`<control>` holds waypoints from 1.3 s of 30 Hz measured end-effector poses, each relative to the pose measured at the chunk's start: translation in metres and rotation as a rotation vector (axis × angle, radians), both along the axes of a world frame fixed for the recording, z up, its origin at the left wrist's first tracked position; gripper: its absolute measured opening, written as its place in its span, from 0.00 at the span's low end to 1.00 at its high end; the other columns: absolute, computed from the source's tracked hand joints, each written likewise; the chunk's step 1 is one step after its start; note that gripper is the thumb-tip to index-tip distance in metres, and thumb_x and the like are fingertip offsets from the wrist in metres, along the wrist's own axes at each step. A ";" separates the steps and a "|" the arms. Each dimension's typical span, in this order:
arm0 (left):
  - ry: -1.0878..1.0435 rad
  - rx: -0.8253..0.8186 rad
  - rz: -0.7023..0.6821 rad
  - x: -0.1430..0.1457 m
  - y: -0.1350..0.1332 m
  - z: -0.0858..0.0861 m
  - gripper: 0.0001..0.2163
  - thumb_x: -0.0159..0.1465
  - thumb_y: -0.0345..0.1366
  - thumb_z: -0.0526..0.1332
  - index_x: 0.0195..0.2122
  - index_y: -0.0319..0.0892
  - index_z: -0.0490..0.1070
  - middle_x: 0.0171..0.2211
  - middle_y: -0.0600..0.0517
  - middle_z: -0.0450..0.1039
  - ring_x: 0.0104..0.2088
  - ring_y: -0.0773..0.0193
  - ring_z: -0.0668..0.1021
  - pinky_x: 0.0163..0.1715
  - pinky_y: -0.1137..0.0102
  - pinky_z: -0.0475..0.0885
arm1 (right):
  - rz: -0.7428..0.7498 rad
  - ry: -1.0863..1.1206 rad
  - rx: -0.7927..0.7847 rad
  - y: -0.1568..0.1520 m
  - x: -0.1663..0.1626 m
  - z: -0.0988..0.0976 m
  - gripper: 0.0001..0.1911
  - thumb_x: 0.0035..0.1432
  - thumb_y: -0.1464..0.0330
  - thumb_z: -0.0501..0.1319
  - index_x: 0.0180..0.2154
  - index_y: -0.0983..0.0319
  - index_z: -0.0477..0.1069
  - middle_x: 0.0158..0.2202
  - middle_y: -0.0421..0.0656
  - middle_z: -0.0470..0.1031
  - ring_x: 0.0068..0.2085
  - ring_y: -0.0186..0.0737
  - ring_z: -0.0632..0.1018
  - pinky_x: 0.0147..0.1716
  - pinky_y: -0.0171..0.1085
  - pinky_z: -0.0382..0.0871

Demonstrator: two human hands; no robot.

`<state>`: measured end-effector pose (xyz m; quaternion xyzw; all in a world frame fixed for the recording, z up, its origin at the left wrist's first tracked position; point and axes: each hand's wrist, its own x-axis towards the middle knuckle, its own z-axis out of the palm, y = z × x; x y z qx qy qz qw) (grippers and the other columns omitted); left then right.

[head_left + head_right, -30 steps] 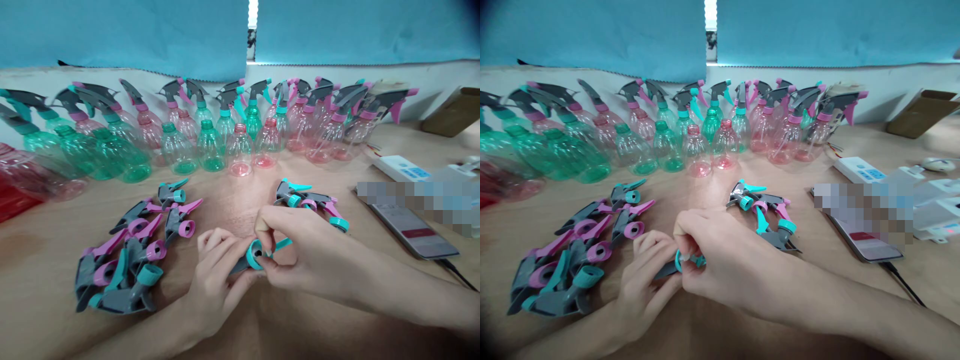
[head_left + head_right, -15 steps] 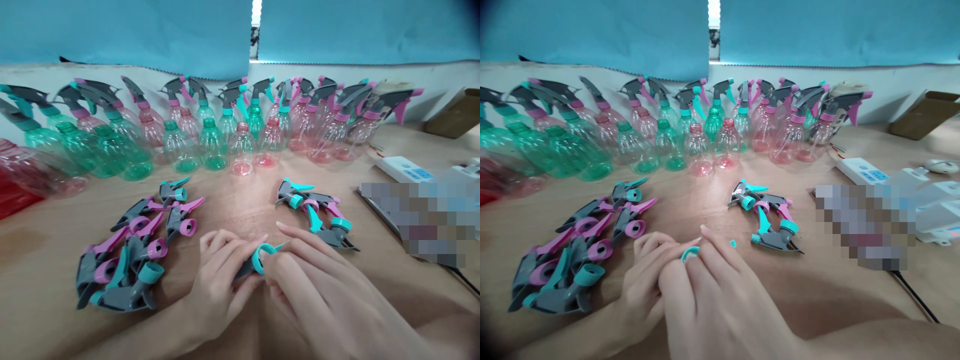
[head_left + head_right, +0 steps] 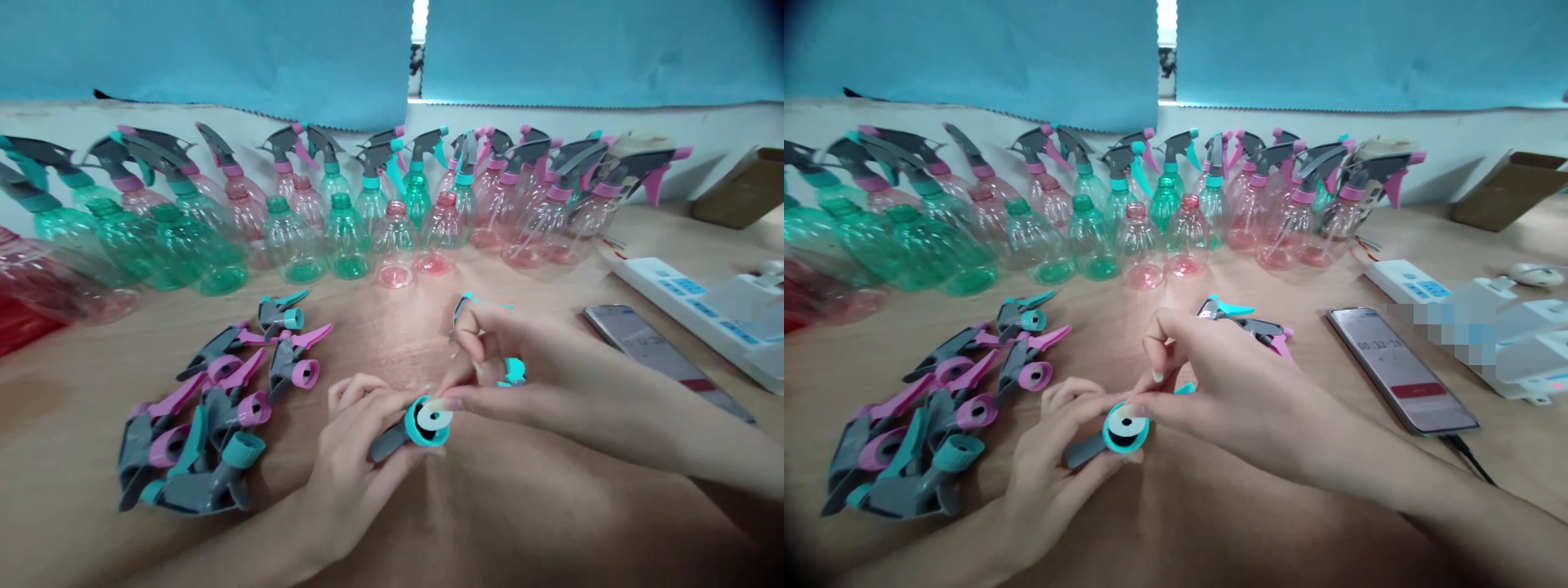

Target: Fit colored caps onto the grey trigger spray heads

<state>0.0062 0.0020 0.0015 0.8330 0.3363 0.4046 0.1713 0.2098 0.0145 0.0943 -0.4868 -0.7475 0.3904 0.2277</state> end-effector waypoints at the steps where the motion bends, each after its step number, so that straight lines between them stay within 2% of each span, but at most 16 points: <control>1: 0.002 -0.008 0.001 0.000 0.000 0.000 0.11 0.64 0.37 0.61 0.46 0.43 0.67 0.33 0.53 0.74 0.35 0.62 0.70 0.39 0.66 0.62 | 0.028 -0.006 0.002 0.003 0.000 -0.003 0.12 0.55 0.64 0.61 0.29 0.58 0.57 0.30 0.35 0.70 0.32 0.32 0.71 0.29 0.33 0.62; 6: -0.004 -0.027 0.004 0.001 0.001 0.000 0.11 0.63 0.38 0.61 0.46 0.43 0.67 0.32 0.53 0.73 0.35 0.62 0.70 0.38 0.66 0.63 | 0.040 -0.105 0.171 0.005 -0.003 -0.011 0.08 0.53 0.68 0.63 0.26 0.59 0.64 0.25 0.32 0.66 0.27 0.29 0.67 0.24 0.30 0.57; 11: -0.023 -0.016 -0.014 0.001 0.002 0.000 0.11 0.63 0.38 0.61 0.46 0.43 0.68 0.32 0.52 0.74 0.35 0.62 0.70 0.38 0.66 0.64 | 0.056 -0.120 0.300 0.001 0.000 -0.004 0.06 0.54 0.68 0.62 0.27 0.59 0.68 0.25 0.32 0.67 0.26 0.26 0.67 0.24 0.29 0.57; 14: -0.012 -0.017 -0.007 0.001 0.002 0.000 0.10 0.63 0.38 0.61 0.45 0.43 0.68 0.31 0.52 0.73 0.34 0.62 0.70 0.37 0.66 0.64 | 0.108 -0.156 0.277 0.003 0.002 0.000 0.05 0.54 0.68 0.63 0.28 0.58 0.68 0.26 0.32 0.69 0.28 0.26 0.68 0.25 0.27 0.58; 19: -0.018 -0.011 -0.003 0.001 0.002 0.002 0.09 0.63 0.38 0.62 0.43 0.43 0.69 0.30 0.53 0.74 0.34 0.62 0.70 0.37 0.66 0.64 | 0.209 -0.203 0.205 0.006 0.002 -0.003 0.06 0.52 0.74 0.62 0.29 0.58 0.68 0.25 0.30 0.70 0.25 0.25 0.69 0.22 0.27 0.58; 23: -0.028 -0.015 -0.013 0.002 0.002 0.003 0.09 0.62 0.38 0.62 0.42 0.43 0.69 0.30 0.54 0.74 0.33 0.63 0.70 0.36 0.66 0.64 | 0.213 -0.221 0.226 0.005 0.001 -0.006 0.06 0.53 0.74 0.61 0.30 0.58 0.66 0.26 0.30 0.70 0.26 0.26 0.68 0.24 0.27 0.58; 28: -0.020 -0.037 -0.019 0.002 0.003 0.004 0.08 0.64 0.39 0.60 0.42 0.44 0.69 0.30 0.53 0.73 0.34 0.62 0.71 0.37 0.66 0.64 | 0.286 -0.185 0.261 0.002 0.001 -0.010 0.08 0.55 0.73 0.60 0.31 0.59 0.61 0.29 0.30 0.70 0.29 0.25 0.69 0.26 0.27 0.58; 33: -0.007 -0.036 -0.001 0.000 0.002 -0.001 0.08 0.63 0.37 0.62 0.42 0.44 0.69 0.31 0.53 0.73 0.36 0.61 0.70 0.38 0.65 0.64 | 0.251 -0.208 0.276 0.002 0.001 -0.011 0.08 0.57 0.70 0.60 0.31 0.59 0.60 0.29 0.31 0.71 0.28 0.26 0.68 0.24 0.27 0.57; 39: -0.005 -0.056 -0.005 0.001 0.002 -0.001 0.09 0.63 0.37 0.62 0.43 0.44 0.68 0.32 0.53 0.73 0.35 0.62 0.71 0.38 0.66 0.64 | 0.214 -0.189 0.319 0.003 -0.001 -0.013 0.05 0.55 0.72 0.62 0.32 0.58 0.67 0.31 0.34 0.75 0.30 0.30 0.72 0.26 0.28 0.59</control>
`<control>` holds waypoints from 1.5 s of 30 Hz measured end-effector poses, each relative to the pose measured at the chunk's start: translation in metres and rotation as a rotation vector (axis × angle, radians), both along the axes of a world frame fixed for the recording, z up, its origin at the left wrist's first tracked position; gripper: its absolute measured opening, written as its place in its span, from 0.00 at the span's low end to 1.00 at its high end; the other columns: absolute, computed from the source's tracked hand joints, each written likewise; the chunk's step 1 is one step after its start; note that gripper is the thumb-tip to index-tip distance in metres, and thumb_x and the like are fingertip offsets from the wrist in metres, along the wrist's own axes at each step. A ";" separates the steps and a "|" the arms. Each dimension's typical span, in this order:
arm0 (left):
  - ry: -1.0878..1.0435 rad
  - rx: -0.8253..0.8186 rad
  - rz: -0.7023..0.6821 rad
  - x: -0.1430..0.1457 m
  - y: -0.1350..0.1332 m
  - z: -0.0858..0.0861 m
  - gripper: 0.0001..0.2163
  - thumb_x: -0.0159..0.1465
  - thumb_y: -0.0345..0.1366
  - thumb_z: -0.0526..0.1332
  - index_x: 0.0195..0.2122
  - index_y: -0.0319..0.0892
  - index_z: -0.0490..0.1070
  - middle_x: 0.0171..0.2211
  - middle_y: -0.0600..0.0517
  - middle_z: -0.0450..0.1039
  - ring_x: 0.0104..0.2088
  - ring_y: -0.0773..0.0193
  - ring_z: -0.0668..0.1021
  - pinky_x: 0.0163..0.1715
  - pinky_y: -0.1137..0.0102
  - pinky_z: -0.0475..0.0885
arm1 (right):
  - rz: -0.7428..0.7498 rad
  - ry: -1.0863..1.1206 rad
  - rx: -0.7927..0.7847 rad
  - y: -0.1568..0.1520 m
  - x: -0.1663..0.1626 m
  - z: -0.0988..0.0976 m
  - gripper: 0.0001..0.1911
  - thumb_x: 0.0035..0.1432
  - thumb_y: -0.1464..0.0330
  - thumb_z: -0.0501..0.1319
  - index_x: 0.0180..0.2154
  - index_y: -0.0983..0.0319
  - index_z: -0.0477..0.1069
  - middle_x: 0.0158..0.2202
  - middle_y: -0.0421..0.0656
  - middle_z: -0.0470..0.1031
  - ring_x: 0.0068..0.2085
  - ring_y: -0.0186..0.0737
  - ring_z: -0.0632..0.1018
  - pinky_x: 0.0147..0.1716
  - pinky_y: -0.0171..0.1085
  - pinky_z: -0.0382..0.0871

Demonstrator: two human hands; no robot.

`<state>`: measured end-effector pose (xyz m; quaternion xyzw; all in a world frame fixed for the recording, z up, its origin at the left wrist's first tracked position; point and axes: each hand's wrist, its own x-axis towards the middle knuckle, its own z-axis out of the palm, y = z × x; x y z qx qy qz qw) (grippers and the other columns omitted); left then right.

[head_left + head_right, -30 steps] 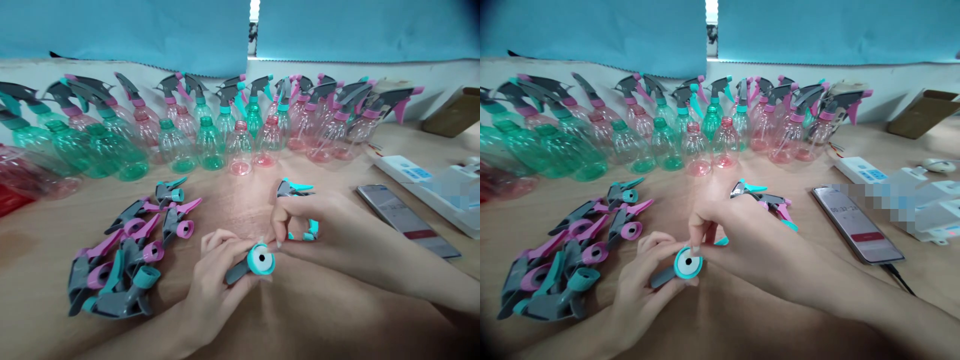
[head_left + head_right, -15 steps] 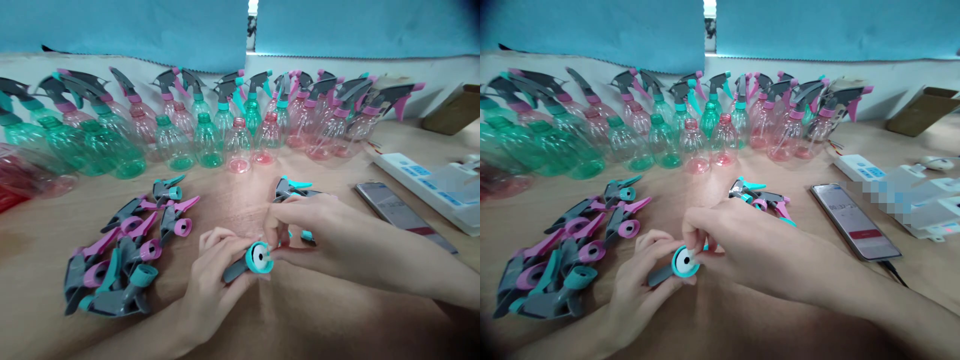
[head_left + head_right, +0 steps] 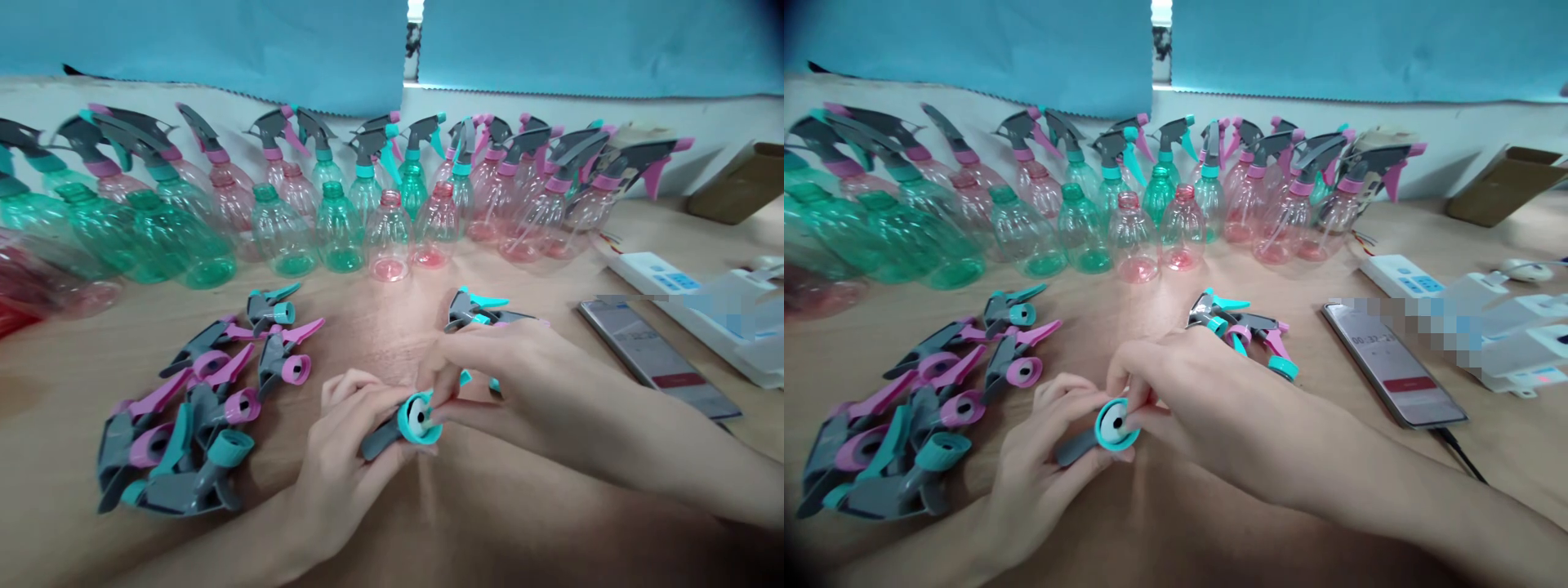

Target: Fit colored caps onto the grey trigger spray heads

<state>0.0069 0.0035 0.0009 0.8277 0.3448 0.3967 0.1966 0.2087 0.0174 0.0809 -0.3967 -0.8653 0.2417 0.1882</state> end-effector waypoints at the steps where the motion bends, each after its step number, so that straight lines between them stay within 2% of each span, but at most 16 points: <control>1: -0.007 0.003 -0.002 0.000 0.000 0.001 0.09 0.63 0.38 0.61 0.43 0.44 0.69 0.31 0.53 0.73 0.34 0.62 0.71 0.38 0.65 0.64 | 0.004 0.010 0.006 -0.001 0.000 0.000 0.04 0.55 0.72 0.62 0.32 0.58 0.68 0.31 0.35 0.76 0.30 0.30 0.72 0.26 0.29 0.59; 6: -0.029 0.006 -0.016 0.001 0.000 0.002 0.10 0.63 0.37 0.62 0.45 0.44 0.69 0.31 0.53 0.73 0.34 0.62 0.71 0.37 0.65 0.64 | 0.016 0.040 0.020 -0.004 -0.001 -0.001 0.05 0.56 0.74 0.60 0.31 0.59 0.67 0.29 0.36 0.74 0.30 0.32 0.73 0.25 0.29 0.59; 12: -0.030 0.033 -0.057 -0.002 0.000 0.002 0.13 0.63 0.37 0.62 0.48 0.45 0.69 0.34 0.52 0.74 0.35 0.61 0.71 0.37 0.65 0.63 | 0.029 0.009 0.033 -0.004 0.001 -0.002 0.06 0.56 0.73 0.60 0.34 0.58 0.64 0.34 0.37 0.74 0.35 0.35 0.73 0.29 0.31 0.62; 18: -0.009 0.020 -0.069 -0.003 0.001 0.002 0.13 0.64 0.40 0.60 0.50 0.46 0.69 0.33 0.53 0.74 0.35 0.61 0.70 0.37 0.65 0.62 | 0.029 0.012 0.055 -0.008 0.000 0.002 0.06 0.56 0.71 0.59 0.31 0.58 0.61 0.30 0.36 0.69 0.30 0.31 0.70 0.25 0.29 0.60; 24: -0.001 0.035 -0.059 -0.003 0.000 0.002 0.14 0.65 0.42 0.58 0.50 0.47 0.70 0.34 0.51 0.75 0.35 0.61 0.71 0.38 0.64 0.62 | 0.024 0.031 0.003 -0.006 0.002 -0.001 0.08 0.56 0.68 0.61 0.33 0.58 0.61 0.35 0.37 0.72 0.34 0.32 0.73 0.27 0.29 0.63; 32: 0.014 0.071 -0.074 -0.001 0.000 0.008 0.11 0.65 0.41 0.58 0.46 0.44 0.71 0.34 0.52 0.75 0.35 0.62 0.71 0.37 0.65 0.63 | 0.048 0.048 -0.072 -0.005 0.002 0.005 0.08 0.55 0.70 0.63 0.33 0.58 0.63 0.32 0.34 0.74 0.33 0.29 0.74 0.27 0.27 0.63; 37: -0.006 0.060 -0.064 0.001 0.002 0.008 0.11 0.65 0.42 0.59 0.45 0.44 0.71 0.32 0.51 0.74 0.33 0.62 0.71 0.35 0.65 0.63 | 0.031 -0.016 -0.062 -0.003 0.006 0.008 0.08 0.55 0.73 0.61 0.35 0.57 0.63 0.33 0.34 0.74 0.33 0.30 0.74 0.28 0.28 0.63; 45: -0.013 0.008 -0.049 -0.001 0.001 0.005 0.05 0.63 0.37 0.62 0.38 0.43 0.72 0.31 0.53 0.73 0.33 0.62 0.70 0.36 0.65 0.62 | 0.076 -0.016 -0.025 -0.006 -0.003 0.005 0.04 0.59 0.73 0.55 0.35 0.59 0.63 0.34 0.37 0.74 0.34 0.33 0.73 0.30 0.32 0.62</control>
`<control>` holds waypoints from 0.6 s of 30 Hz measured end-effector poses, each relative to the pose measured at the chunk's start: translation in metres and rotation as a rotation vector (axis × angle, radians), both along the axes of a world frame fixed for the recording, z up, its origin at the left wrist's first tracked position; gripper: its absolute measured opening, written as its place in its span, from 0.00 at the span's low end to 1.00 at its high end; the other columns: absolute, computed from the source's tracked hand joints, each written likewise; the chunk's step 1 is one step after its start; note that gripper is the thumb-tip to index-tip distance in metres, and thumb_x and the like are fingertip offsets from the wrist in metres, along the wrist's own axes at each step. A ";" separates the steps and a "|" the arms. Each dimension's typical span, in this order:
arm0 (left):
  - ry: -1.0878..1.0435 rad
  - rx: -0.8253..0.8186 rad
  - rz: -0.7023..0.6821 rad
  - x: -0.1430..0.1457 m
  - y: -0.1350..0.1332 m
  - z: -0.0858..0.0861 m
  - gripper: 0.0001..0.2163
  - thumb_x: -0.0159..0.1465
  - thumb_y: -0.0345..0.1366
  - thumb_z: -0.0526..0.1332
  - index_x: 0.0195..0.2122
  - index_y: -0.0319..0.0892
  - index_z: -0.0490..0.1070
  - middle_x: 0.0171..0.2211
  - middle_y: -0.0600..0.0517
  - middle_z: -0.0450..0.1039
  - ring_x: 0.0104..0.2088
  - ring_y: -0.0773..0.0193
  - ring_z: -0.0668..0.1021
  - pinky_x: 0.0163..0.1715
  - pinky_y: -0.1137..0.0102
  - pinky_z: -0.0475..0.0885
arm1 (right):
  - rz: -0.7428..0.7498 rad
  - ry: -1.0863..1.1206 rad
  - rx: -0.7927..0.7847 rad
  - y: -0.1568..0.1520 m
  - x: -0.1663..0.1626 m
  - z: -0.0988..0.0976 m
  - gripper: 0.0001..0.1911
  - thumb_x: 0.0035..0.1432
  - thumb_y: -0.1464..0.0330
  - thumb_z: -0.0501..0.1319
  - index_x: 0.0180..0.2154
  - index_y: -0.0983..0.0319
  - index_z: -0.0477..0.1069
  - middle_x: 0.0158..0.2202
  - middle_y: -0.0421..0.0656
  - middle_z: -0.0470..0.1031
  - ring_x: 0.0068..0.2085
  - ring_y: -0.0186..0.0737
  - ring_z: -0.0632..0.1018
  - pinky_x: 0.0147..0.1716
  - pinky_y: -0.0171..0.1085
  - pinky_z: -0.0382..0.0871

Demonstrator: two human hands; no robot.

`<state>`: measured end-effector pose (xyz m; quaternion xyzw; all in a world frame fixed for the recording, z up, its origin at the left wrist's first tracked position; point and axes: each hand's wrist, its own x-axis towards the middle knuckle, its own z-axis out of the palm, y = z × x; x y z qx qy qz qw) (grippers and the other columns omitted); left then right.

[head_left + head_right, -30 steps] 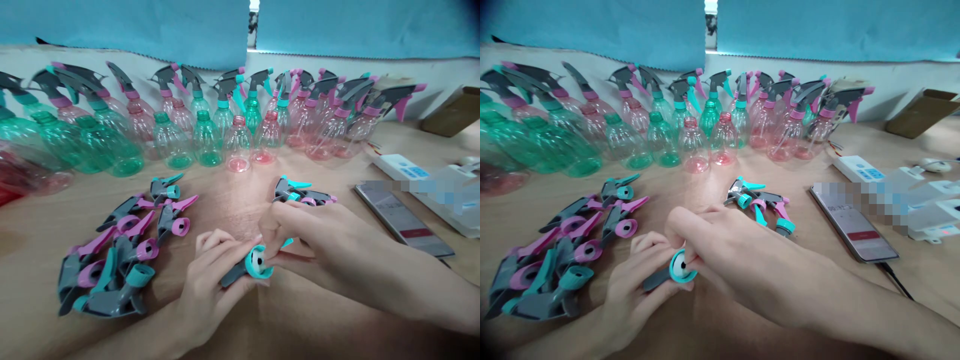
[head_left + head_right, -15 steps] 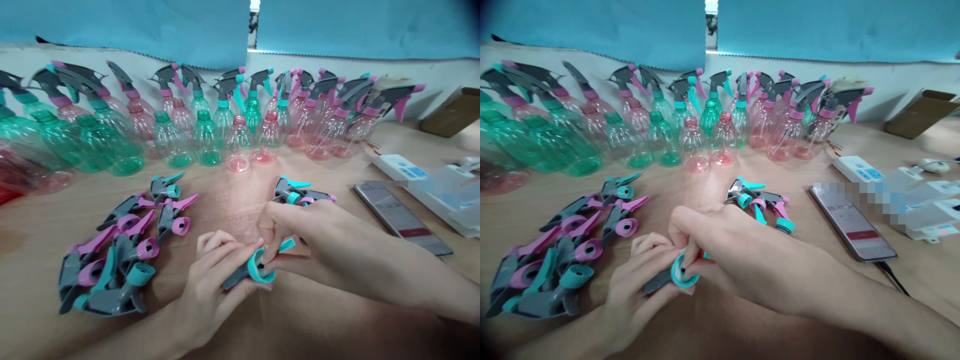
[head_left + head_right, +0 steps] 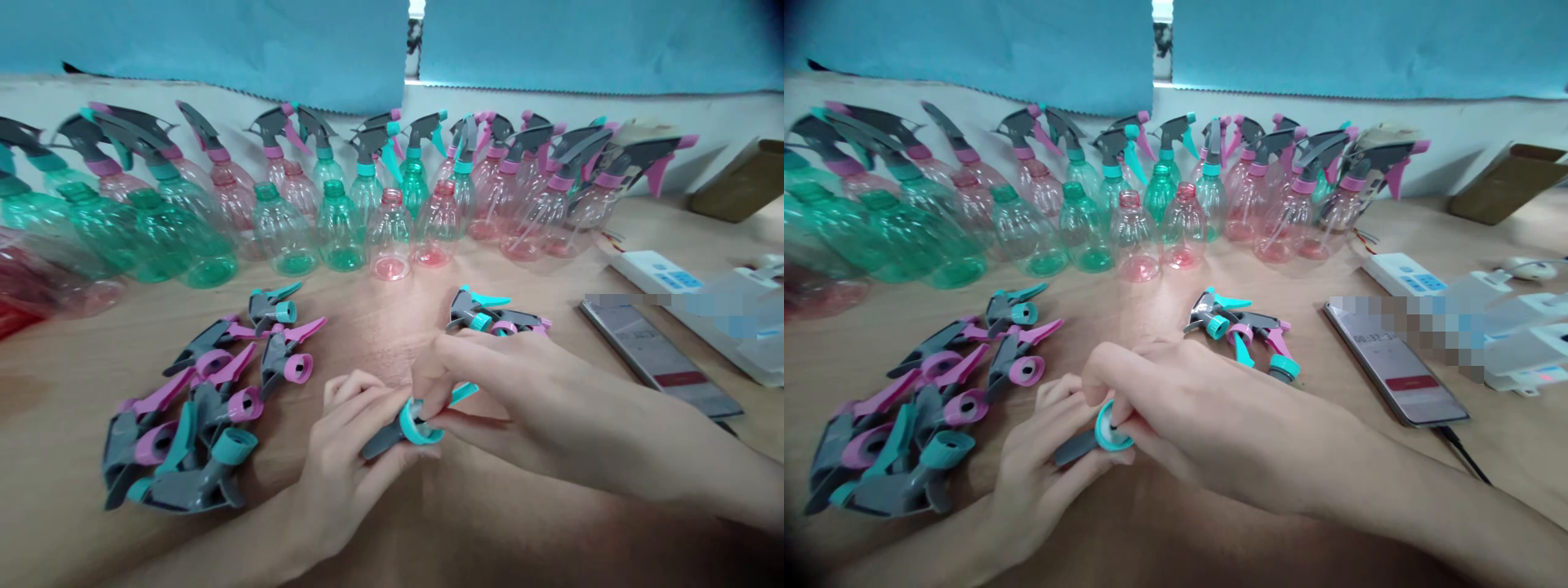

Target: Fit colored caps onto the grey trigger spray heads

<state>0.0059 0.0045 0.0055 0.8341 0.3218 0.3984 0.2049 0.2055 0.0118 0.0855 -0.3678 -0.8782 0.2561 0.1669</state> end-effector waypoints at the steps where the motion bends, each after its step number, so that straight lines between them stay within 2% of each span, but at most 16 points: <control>1: 0.004 -0.010 0.008 0.000 0.000 0.000 0.04 0.63 0.36 0.62 0.37 0.43 0.72 0.31 0.53 0.73 0.33 0.62 0.70 0.36 0.65 0.62 | -0.004 0.010 0.014 0.000 -0.002 -0.002 0.03 0.59 0.73 0.55 0.35 0.59 0.63 0.34 0.37 0.74 0.34 0.33 0.73 0.30 0.32 0.62; 5: -0.001 -0.022 0.025 0.000 0.000 -0.001 0.10 0.61 0.36 0.64 0.44 0.44 0.70 0.32 0.52 0.74 0.34 0.61 0.71 0.35 0.65 0.63 | -0.061 0.098 0.040 -0.001 -0.003 -0.008 0.07 0.57 0.72 0.59 0.37 0.58 0.63 0.36 0.35 0.75 0.36 0.32 0.73 0.32 0.30 0.62; 7: 0.006 -0.021 0.023 0.000 0.000 -0.002 0.13 0.60 0.36 0.65 0.46 0.44 0.69 0.32 0.52 0.74 0.34 0.61 0.71 0.36 0.65 0.64 | -0.080 0.071 0.032 0.000 0.000 -0.009 0.09 0.55 0.71 0.61 0.37 0.57 0.62 0.36 0.34 0.75 0.37 0.32 0.73 0.32 0.30 0.62; 12: -0.002 -0.004 0.018 0.000 -0.002 -0.002 0.10 0.59 0.36 0.66 0.41 0.43 0.71 0.31 0.52 0.73 0.34 0.61 0.71 0.36 0.65 0.64 | -0.082 -0.062 0.034 -0.004 0.004 -0.005 0.05 0.57 0.69 0.60 0.33 0.57 0.63 0.33 0.35 0.73 0.34 0.33 0.72 0.28 0.32 0.59; 15: -0.019 -0.012 0.002 0.001 -0.001 -0.002 0.09 0.59 0.35 0.65 0.41 0.42 0.71 0.31 0.52 0.73 0.35 0.61 0.70 0.37 0.65 0.64 | -0.069 -0.075 0.042 -0.007 0.002 -0.002 0.03 0.59 0.72 0.57 0.34 0.58 0.63 0.33 0.37 0.72 0.33 0.34 0.70 0.28 0.33 0.59; 18: -0.056 -0.022 0.007 0.002 0.000 -0.003 0.09 0.60 0.34 0.65 0.41 0.42 0.70 0.32 0.52 0.73 0.36 0.61 0.70 0.37 0.66 0.65 | -0.034 -0.046 0.045 -0.007 0.000 -0.002 0.01 0.60 0.70 0.56 0.36 0.59 0.64 0.37 0.39 0.72 0.36 0.36 0.71 0.30 0.35 0.61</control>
